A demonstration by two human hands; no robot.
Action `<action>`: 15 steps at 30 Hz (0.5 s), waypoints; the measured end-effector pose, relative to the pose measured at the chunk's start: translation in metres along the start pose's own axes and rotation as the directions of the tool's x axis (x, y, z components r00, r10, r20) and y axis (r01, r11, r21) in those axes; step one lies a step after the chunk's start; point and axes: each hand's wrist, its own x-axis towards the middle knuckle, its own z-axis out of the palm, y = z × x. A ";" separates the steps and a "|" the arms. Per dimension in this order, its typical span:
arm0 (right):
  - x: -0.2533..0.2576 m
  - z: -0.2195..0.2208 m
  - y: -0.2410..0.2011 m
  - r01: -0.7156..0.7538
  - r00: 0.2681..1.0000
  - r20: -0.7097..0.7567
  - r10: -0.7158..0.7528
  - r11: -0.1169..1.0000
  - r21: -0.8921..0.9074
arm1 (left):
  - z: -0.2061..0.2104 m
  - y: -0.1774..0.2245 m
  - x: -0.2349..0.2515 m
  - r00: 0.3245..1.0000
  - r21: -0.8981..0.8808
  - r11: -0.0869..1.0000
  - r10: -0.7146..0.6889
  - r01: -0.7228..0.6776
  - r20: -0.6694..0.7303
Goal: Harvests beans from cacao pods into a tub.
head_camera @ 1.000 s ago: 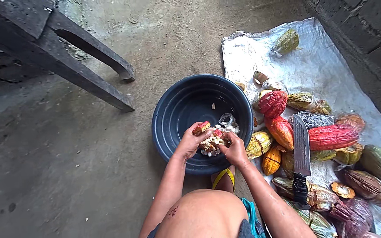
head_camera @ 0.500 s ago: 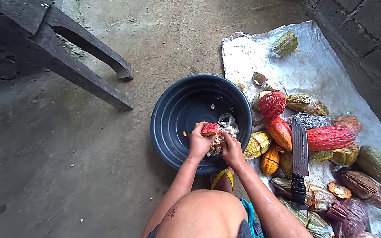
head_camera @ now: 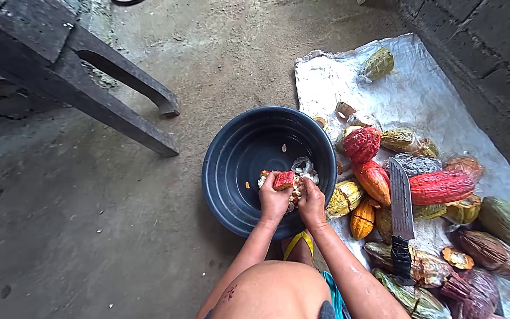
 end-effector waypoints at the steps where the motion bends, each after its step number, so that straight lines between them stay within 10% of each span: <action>1: 0.001 0.000 0.000 -0.012 1.000 0.004 0.012 1.000 0.004 | 0.000 0.000 -0.001 1.000 0.004 1.000 -0.003 0.003 -0.003; 10: 0.018 -0.022 0.000 -0.076 0.865 0.496 0.082 0.997 -0.032 | -0.025 -0.006 0.017 0.932 -0.102 0.936 -0.318 0.338 0.176; 15: 0.005 -0.026 0.001 0.045 0.888 0.456 -0.057 0.998 0.037 | -0.029 -0.008 0.014 0.897 0.098 0.943 -0.333 0.318 0.290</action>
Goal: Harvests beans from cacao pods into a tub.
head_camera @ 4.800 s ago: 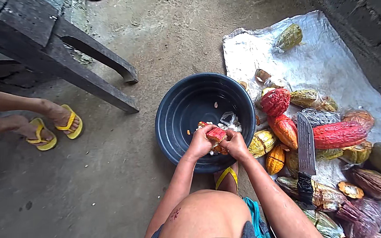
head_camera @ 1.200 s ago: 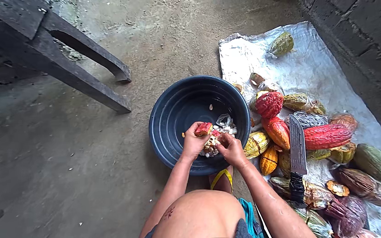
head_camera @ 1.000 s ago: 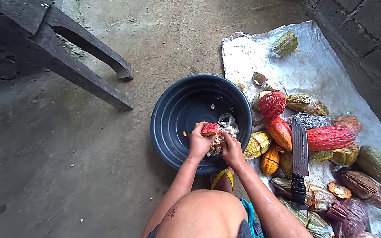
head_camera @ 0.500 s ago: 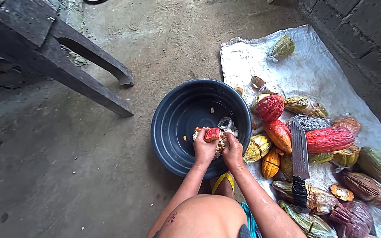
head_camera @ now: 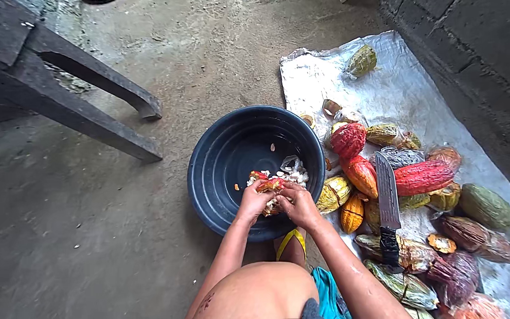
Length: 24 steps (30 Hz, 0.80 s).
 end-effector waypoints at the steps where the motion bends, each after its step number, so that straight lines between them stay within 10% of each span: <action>1: -0.003 0.000 -0.001 0.013 0.998 -0.063 -0.014 1.000 -0.019 | -0.002 0.000 0.001 1.000 0.049 0.999 0.002 -0.003 0.020; 6: -0.016 -0.020 -0.004 0.077 0.951 -0.290 -0.105 0.991 -0.109 | -0.009 0.004 -0.001 0.994 0.232 0.973 -0.009 -0.016 0.107; 12: -0.113 -0.082 0.055 -0.213 0.600 -0.799 -0.050 0.952 -0.220 | -0.024 0.019 -0.008 0.997 -0.133 0.988 0.077 -0.075 0.010; 17: -0.169 -0.079 0.093 -0.663 0.550 -0.779 0.302 0.725 -0.187 | -0.008 0.035 -0.020 0.941 -0.579 0.808 0.104 0.109 0.323; 24: -0.168 -0.088 0.081 -0.688 0.513 -0.735 0.443 0.724 -0.044 | -0.001 0.044 -0.020 0.818 -0.674 0.655 0.146 0.342 0.557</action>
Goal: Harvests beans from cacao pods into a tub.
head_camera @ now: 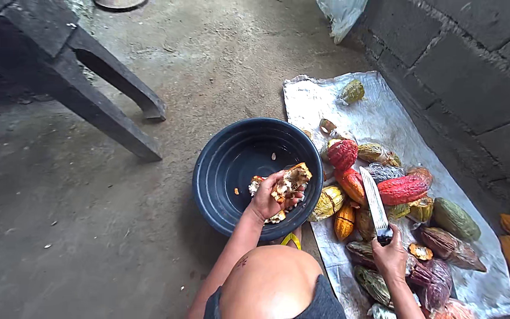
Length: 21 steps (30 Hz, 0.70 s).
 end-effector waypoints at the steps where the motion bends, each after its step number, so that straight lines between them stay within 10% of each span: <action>1: -0.001 -0.006 -0.002 0.002 1.000 0.026 -0.003 0.999 0.043 | 0.000 0.000 0.000 0.999 -0.064 0.998 0.009 -0.007 0.031; 5: -0.017 -0.016 -0.008 0.205 0.938 0.189 -0.290 0.906 0.370 | 0.002 -0.003 0.005 0.998 -0.250 0.966 0.056 -0.059 -0.020; 9: -0.039 -0.011 -0.053 0.356 0.712 0.286 -0.641 0.681 0.640 | -0.001 -0.003 0.013 0.994 -0.232 0.973 -0.027 0.001 -0.110; 14: -0.048 0.017 -0.103 0.548 0.491 0.247 -0.836 0.516 0.658 | -0.005 -0.003 0.014 0.991 -0.196 0.979 -0.069 0.046 -0.115; 21: -0.048 0.037 -0.124 0.691 0.415 0.174 -0.893 0.434 0.578 | -0.008 -0.003 0.012 0.987 -0.205 0.976 -0.104 0.078 -0.123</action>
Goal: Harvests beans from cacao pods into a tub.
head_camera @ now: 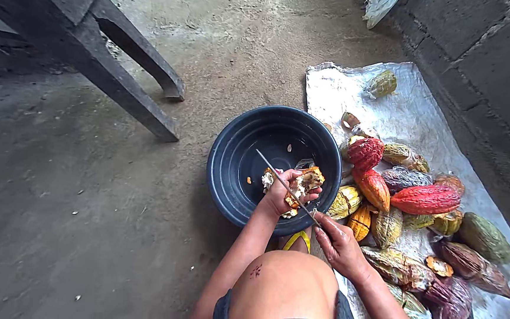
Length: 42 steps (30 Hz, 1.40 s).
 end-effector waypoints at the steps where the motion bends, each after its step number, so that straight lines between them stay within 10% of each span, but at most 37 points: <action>1: 0.001 0.000 0.002 0.006 1.000 0.004 -0.006 1.000 -0.027 | 0.001 0.000 0.000 1.000 0.013 1.000 0.000 0.000 -0.008; 16: 0.001 0.019 0.010 0.046 0.983 -0.133 -0.130 0.863 -0.504 | 0.001 -0.010 0.000 0.996 -0.014 0.999 -0.034 0.035 0.078; 26: 0.012 0.045 0.025 -0.171 0.959 -0.279 0.056 0.895 -0.411 | 0.014 -0.016 0.007 0.974 -0.218 0.961 0.128 -0.168 -0.184; 33: 0.015 0.036 0.033 -0.166 0.968 -0.176 0.179 0.982 0.086 | 0.007 -0.012 0.009 0.970 -0.206 0.965 0.115 -0.160 -0.216; 42: 0.022 0.035 0.031 -0.161 0.978 -0.145 0.147 0.983 -0.089 | 0.000 -0.016 0.008 0.984 -0.188 0.978 0.061 -0.092 -0.167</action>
